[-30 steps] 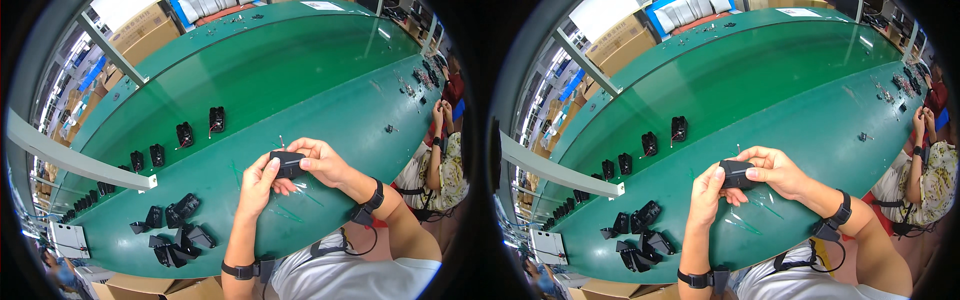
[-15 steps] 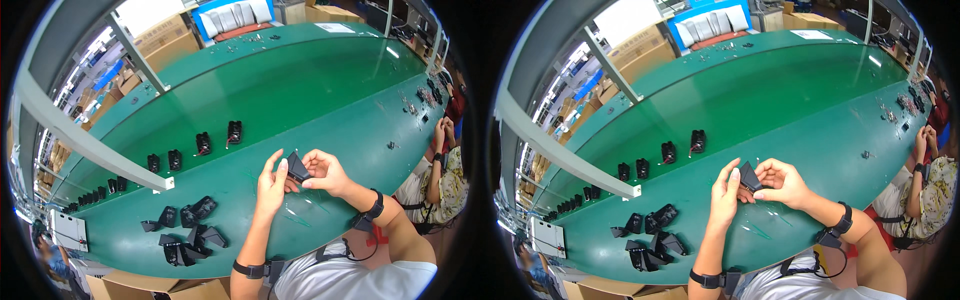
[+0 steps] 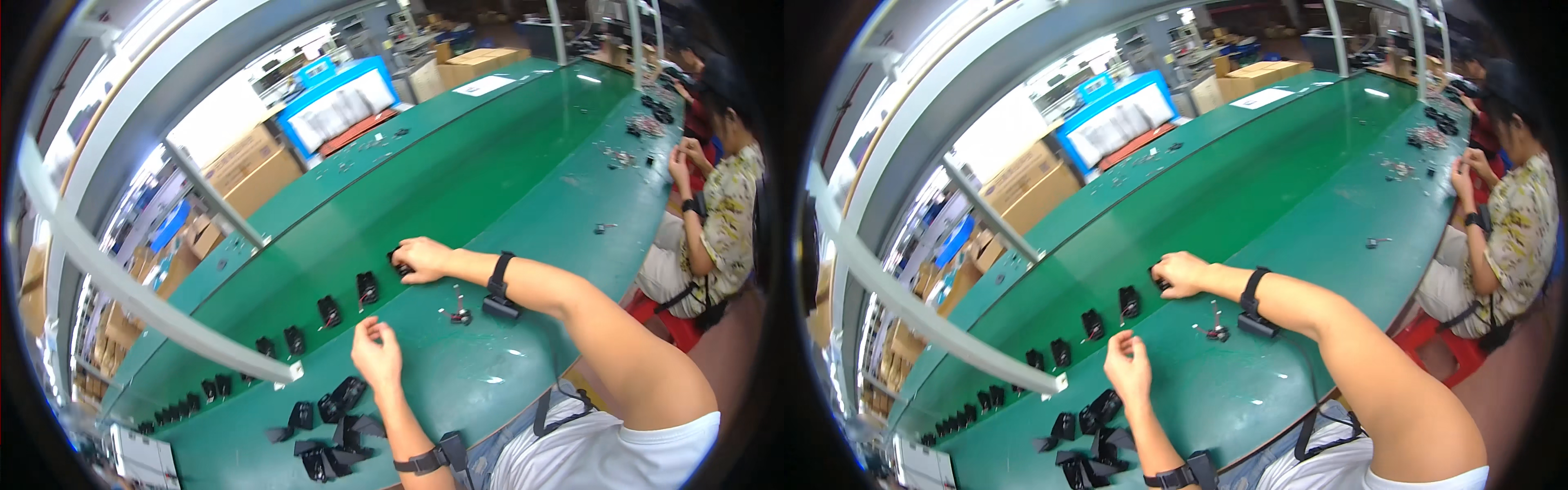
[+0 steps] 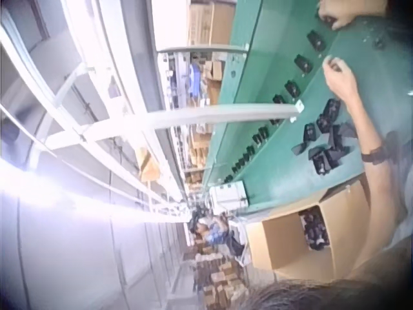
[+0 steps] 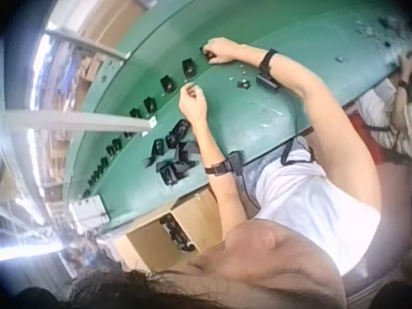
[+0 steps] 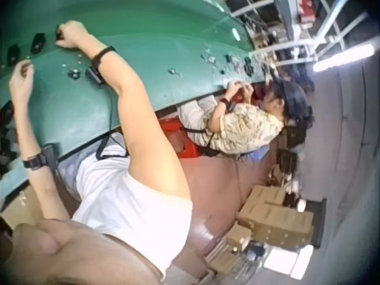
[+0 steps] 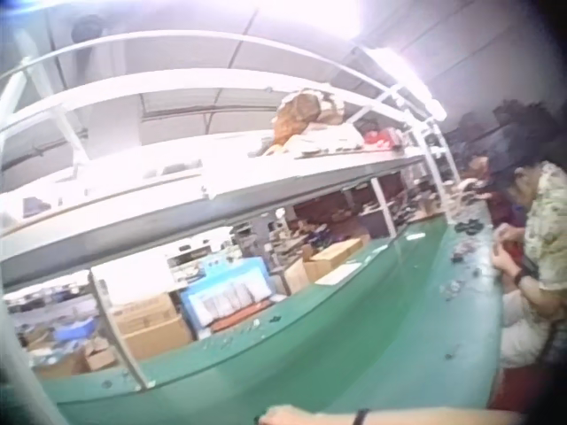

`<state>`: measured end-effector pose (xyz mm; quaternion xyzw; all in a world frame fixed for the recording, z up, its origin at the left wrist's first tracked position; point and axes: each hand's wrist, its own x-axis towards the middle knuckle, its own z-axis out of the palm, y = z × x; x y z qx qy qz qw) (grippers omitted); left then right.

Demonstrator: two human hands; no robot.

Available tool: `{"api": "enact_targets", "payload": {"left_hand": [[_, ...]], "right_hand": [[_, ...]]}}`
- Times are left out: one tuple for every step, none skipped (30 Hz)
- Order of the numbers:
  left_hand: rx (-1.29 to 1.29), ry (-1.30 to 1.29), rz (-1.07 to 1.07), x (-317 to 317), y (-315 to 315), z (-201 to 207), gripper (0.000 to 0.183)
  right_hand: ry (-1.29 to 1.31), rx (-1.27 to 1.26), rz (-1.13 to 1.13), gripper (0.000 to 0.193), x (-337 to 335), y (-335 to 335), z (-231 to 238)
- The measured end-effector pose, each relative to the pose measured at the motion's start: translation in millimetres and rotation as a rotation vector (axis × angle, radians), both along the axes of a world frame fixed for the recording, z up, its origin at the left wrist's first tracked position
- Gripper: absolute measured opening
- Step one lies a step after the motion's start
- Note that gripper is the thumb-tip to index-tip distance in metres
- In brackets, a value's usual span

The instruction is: The person assembles small black electronic housings on a green workbench. They pick up housings, insert small components, and place the assembled units in a line. The person also reaches into a cardboard box to retrieve additional housings.

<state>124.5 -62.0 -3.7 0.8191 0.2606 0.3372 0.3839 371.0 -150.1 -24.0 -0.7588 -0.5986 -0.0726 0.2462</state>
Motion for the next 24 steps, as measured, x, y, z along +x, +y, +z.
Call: {"api": "enact_targets", "payload": {"left_hand": [[0.031, 0.017, 0.006, -4.1, 2.2, 0.9, 0.023], [0.056, 0.029, -0.003, -5.3, 1.5, 2.2, 0.023], [0.094, 0.022, -0.002, -9.0, 6.4, -0.9, 0.022], [0.136, 0.010, 0.005, -12.8, 6.9, 1.8, 0.021], [0.170, 0.002, -0.012, -14.4, 0.7, 10.5, 0.021], [0.161, -0.002, -0.021, -14.6, -6.0, 16.8, 0.020], [0.160, -0.004, -0.037, -15.7, -11.3, 21.1, 0.020], [0.155, -0.010, -0.066, -12.8, -18.3, 24.6, 0.020], [0.194, 0.006, -0.089, -13.4, -21.4, 27.4, 0.021], [0.235, 0.020, -0.109, -17.0, -22.6, 28.4, 0.021], [0.280, 0.026, -0.116, -23.2, -22.1, 31.5, 0.021], [0.259, 0.067, -0.115, -34.3, -22.9, 35.1, 0.029], [0.321, 0.085, -0.116, -46.2, -17.6, 34.2, 0.035], [0.458, 0.103, -0.117, -60.4, -7.3, 31.6, 0.029], [0.561, 0.227, -0.082, -76.6, -18.6, 56.5, 0.046], [0.414, 0.317, -0.038, -89.1, -20.9, 62.7, 0.050], [0.470, 0.396, 0.031, -101.3, -18.2, 62.3, 0.052], [0.537, 0.465, 0.062, -111.9, -12.2, 57.9, 0.054], [0.561, 0.534, 0.090, -119.2, -7.5, 51.4, 0.057], [0.584, 0.607, 0.118, -125.0, -5.2, 44.4, 0.059], [0.557, 0.642, 0.121, -128.7, -5.2, 36.8, 0.061], [0.524, 0.677, 0.143, -134.4, -7.7, 30.5, 0.062], [0.490, 0.711, 0.165, -138.1, -8.6, 25.3, 0.064], [0.493, 0.704, 0.178, -139.5, -7.5, 21.8, 0.065]], "right_hand": [[-0.040, 0.009, -0.002, 0.038, -7.4, 0.3, 3.4], [-0.128, 0.136, 0.022, 0.034, -11.4, -7.9, 2.7], [-0.132, 0.255, 0.030, 0.031, -20.6, -10.3, 5.0], [-0.142, 0.380, 0.045, 0.028, -31.5, -18.4, 14.6], [0.015, 0.328, 0.027, 0.027, -37.0, -37.4, 22.1], [0.174, 0.277, 0.012, 0.026, -43.0, -61.2, 27.7], [0.330, 0.233, -0.004, 0.026, -46.5, -84.9, 29.5], [0.387, 0.170, -0.037, 0.026, -45.9, -113.9, 26.7], [0.470, 0.096, -0.065, 0.028, -48.7, -137.2, 24.2], [0.554, 0.025, -0.090, 0.030, -53.8, -156.0, 22.7], [0.547, 0.014, -0.043, 0.039, -62.2, -164.7, 19.7], [0.516, -0.008, -0.018, 0.047, -70.0, -174.2, 20.4], [0.386, 0.065, 0.068, 0.057, -76.1, -173.5, 15.2], [0.265, 0.141, 0.163, 0.067, -83.2, -165.3, 5.7], [0.259, 0.093, 0.175, 0.073, -90.6, -160.7, -0.1], [0.256, 0.061, 0.193, 0.079, -98.4, -155.5, 0.6], [0.250, -0.036, 0.173, 0.079, -104.9, -147.3, 4.3], [0.251, -0.131, 0.155, 0.079, -112.6, -139.6, 8.5], [0.232, -0.104, 0.157, 0.059, -117.5, -134.3, 12.0], [0.247, -0.126, 0.154, 0.051, -115.0, -128.8, 6.7], [0.261, -0.147, 0.151, 0.044, -109.1, -123.1, -1.2], [0.268, -0.171, 0.166, 0.036, -105.2, -116.0, -2.9], [0.316, -0.142, 0.166, 0.025, -103.6, -114.0, -5.1], [0.343, -0.079, 0.161, 0.024, -103.1, -113.3, -7.1]]}}
